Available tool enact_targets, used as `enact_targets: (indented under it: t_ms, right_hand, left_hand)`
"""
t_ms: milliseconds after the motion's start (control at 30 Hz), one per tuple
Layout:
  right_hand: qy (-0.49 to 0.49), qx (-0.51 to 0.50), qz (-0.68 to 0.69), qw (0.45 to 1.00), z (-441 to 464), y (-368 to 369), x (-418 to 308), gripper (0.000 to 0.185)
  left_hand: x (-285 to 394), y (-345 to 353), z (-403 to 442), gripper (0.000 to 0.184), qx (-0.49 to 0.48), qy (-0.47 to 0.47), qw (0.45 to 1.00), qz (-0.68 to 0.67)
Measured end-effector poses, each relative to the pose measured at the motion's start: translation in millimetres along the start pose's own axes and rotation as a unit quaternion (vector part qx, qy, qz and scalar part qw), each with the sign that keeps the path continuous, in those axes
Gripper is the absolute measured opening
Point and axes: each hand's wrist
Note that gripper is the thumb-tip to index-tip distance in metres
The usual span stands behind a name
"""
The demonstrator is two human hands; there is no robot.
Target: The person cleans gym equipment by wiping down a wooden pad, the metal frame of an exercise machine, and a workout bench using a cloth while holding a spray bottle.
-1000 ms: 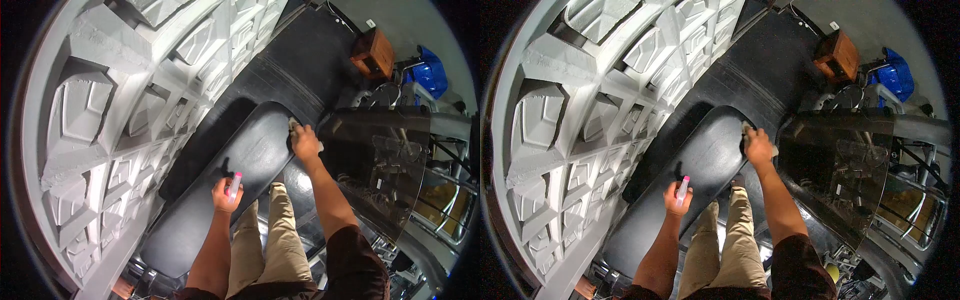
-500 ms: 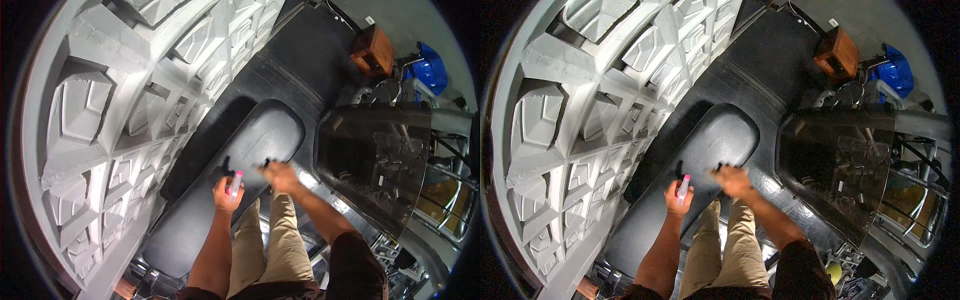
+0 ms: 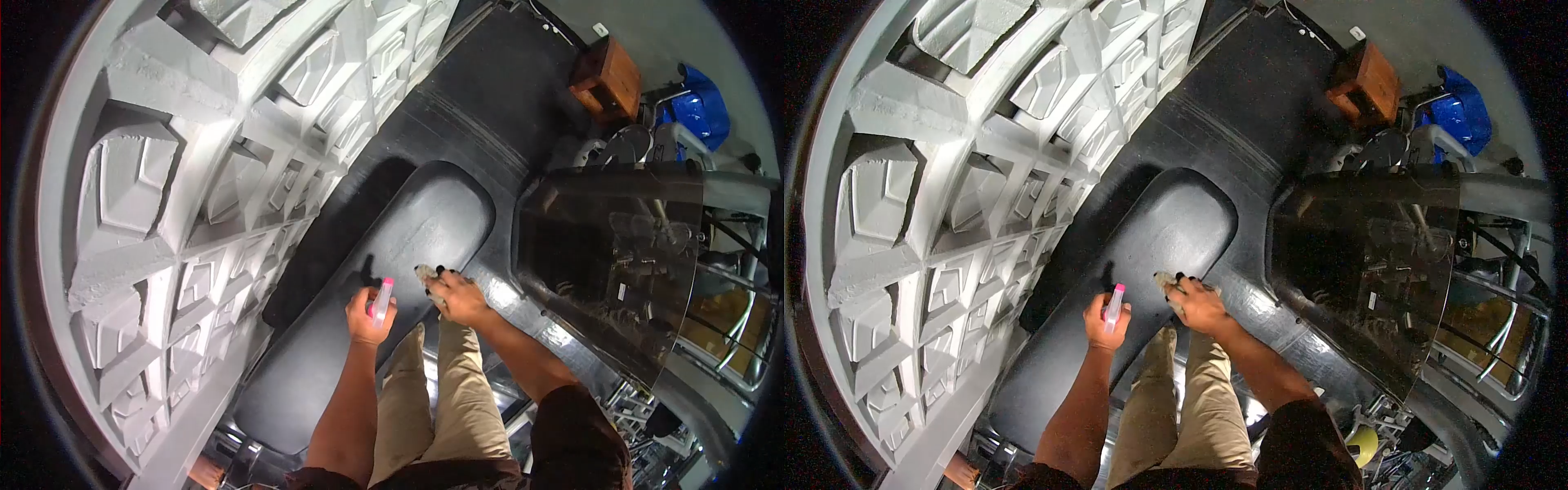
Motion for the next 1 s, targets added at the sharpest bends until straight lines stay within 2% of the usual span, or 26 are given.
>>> enact_targets:
  t_ms: [67,133,167,200,233,267,333,400,467,500,567,600,633,667,700,733,800,867,900,933,967,1000]
  right_hand:
    - [-0.057,-0.099,-0.090,0.989,3,-15,18,0.064]
    - [-0.058,-0.039,-0.083,0.994,14,-62,27,0.075]
    - [-0.013,-0.015,-0.062,0.998,26,-63,46,0.070]
    - [0.038,0.054,-0.012,0.998,38,-55,73,0.057]
    - [0.098,0.153,0.040,0.983,43,-60,81,0.045]
    - [0.194,0.208,0.134,0.949,49,-61,84,0.039]
    - [0.269,0.273,0.194,0.903,58,-46,100,0.037]
    - [0.221,0.307,0.231,0.896,53,-21,94,0.039]
    - [0.282,0.266,0.290,0.875,37,-11,58,0.033]
    - [0.232,0.272,0.300,0.884,24,4,47,0.032]
    - [0.094,0.214,0.223,0.946,-6,51,42,0.037]
    - [0.044,0.138,0.149,0.978,-21,78,42,0.048]
    - [-0.002,0.093,0.030,0.995,-42,62,21,0.050]
    - [-0.027,-0.023,0.039,0.999,-49,51,9,0.051]
    - [-0.040,-0.033,0.030,0.998,-51,48,6,0.050]
    - [-0.054,-0.043,0.020,0.997,-50,46,6,0.049]
    - [-0.132,-0.064,-0.099,0.984,-24,26,34,0.051]
    - [-0.068,0.086,-0.039,0.993,4,-1,62,0.051]
    - [0.050,0.047,0.038,0.997,17,-30,69,0.049]
    - [0.079,0.173,0.043,0.981,29,-25,89,0.046]
    - [0.132,0.217,0.091,0.963,36,-37,90,0.041]
    - [0.137,0.227,0.113,0.958,36,-36,89,0.040]
  left_hand:
    - [-1,-1,1,0.029,-0.007,0.033,0.999,0.014]
    - [0,-1,1,0.030,-0.006,0.036,0.999,0.015]
    - [3,0,1,0.031,-0.001,0.024,1.000,0.008]
    - [4,2,1,0.032,0.004,0.012,1.000,-0.001]
    - [3,3,-2,0.032,0.001,0.015,1.000,0.010]
    - [1,4,-2,0.033,-0.002,0.019,1.000,0.021]
    - [2,7,-2,0.033,-0.005,0.022,0.999,0.034]
    - [3,7,-1,0.033,-0.008,0.020,0.999,0.042]
    - [6,7,1,0.031,-0.011,0.015,0.999,0.040]
    - [7,6,1,0.031,-0.012,0.012,0.999,0.040]
    - [4,7,-1,0.032,-0.012,0.055,0.996,0.067]
    - [3,8,0,0.034,-0.011,0.078,0.994,0.081]
    - [3,9,-1,0.034,-0.017,0.049,0.996,0.075]
    - [3,10,-3,0.033,-0.022,0.019,0.997,0.069]
    - [3,10,-3,0.033,-0.027,-0.010,0.998,0.063]
    - [3,10,-4,0.032,-0.021,0.000,0.998,0.060]
    - [3,11,-5,0.031,-0.006,0.020,0.998,0.053]
    - [14,10,-2,0.030,0.000,-0.010,0.999,0.035]
    - [20,9,-1,0.029,0.003,-0.026,0.999,0.026]
    - [22,9,-1,0.030,-0.008,-0.040,0.999,0.031]
    - [22,7,0,0.030,-0.019,-0.054,0.998,0.037]
    - [25,7,4,0.030,-0.027,-0.066,0.997,0.042]
Point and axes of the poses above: each hand's wrist, its own z-axis towards the middle knuckle, its own y-axis out of the palm, x = y × z, and after that the axes turned 14 degrees about y, right-handed
